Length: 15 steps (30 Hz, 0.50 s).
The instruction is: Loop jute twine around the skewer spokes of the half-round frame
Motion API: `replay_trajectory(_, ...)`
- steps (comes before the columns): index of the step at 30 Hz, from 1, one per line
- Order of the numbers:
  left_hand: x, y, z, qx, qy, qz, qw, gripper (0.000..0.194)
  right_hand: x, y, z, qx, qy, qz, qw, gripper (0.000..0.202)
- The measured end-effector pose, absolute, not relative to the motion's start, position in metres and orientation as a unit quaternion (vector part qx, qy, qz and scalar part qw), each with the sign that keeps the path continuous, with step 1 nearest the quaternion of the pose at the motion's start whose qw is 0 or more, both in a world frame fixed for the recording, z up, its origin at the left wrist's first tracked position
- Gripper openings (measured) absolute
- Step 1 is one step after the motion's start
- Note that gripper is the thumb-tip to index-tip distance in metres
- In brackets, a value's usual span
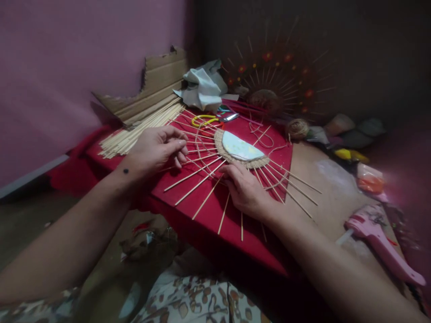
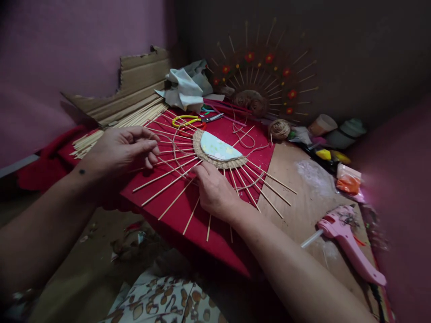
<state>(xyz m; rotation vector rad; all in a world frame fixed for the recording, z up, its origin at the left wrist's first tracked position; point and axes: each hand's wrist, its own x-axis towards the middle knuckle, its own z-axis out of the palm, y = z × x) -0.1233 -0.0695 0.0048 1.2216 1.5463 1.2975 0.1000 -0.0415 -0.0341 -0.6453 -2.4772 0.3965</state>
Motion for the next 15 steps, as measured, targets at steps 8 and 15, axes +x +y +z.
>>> replay_trajectory(8, -0.130, -0.070, -0.007, 0.485, 0.614, 0.503, 0.367, 0.012, 0.101, -0.042, -0.031, -0.230, -0.920, 0.171, 0.268, 0.023)
replay_trajectory(15, -0.135, -0.071, -0.011, 0.455, 0.592, 0.524, 0.410, 0.012, 0.101, -0.042, -0.031, -0.225, -0.920, 0.174, 0.270, 0.022)
